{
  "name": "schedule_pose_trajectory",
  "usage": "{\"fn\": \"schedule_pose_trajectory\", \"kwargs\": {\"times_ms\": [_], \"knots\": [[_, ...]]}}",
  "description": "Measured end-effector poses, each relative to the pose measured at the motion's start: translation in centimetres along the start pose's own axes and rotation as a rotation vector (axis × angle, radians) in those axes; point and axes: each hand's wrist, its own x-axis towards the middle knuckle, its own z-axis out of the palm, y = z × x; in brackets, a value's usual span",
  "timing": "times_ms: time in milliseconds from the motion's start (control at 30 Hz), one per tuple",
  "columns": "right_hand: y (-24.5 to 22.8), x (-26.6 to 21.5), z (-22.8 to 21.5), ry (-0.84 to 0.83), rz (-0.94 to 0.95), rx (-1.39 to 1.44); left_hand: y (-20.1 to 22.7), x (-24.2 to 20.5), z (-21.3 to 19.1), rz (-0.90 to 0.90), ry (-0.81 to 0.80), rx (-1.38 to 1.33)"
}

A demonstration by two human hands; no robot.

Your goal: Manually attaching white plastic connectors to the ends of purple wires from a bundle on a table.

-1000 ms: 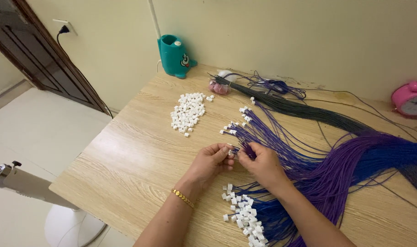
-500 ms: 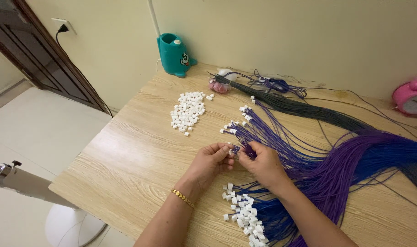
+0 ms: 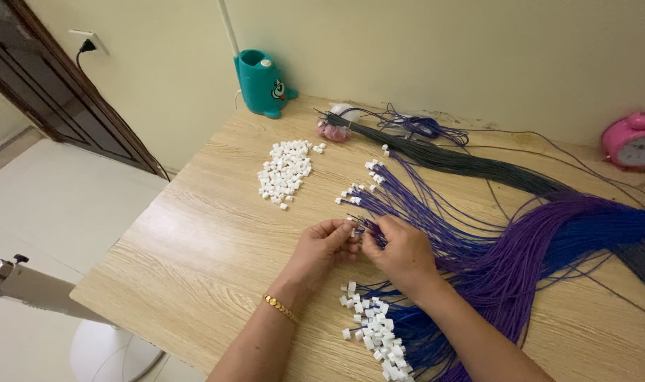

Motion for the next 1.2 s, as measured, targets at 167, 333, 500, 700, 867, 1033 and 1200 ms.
{"fn": "schedule_pose_trajectory", "kwargs": {"times_ms": [167,333,500,700,867,1033,1200], "knots": [[0.2,-0.1,0.3,-0.021,0.001,-0.009,-0.3,0.0,0.3,0.038,-0.001,0.057],[0.1,-0.2,0.7,-0.01,-0.018,0.007,-0.2,-0.2,0.4,0.072,-0.018,0.091],[1.7,0.3,0.6,-0.06,-0.012,0.016,-1.3,1.2,0.3,0.204,0.108,0.262],[1.6,0.8,0.1,-0.131,-0.034,0.263,-1.5,1.0,0.4,0.472,0.254,0.665],[2.9,0.7,1.5,-0.474,0.369,0.412,0.7,-1.0,1.5,0.47,0.282,0.706],[6.5,0.6,3.8,-0.374,0.365,0.466,3.3,-5.7,1.9,0.294,0.212,1.187],[4.9,0.7,2.6,-0.409,0.487,0.48,3.5,-7.7,1.5,0.321,-0.073,1.362]]}}
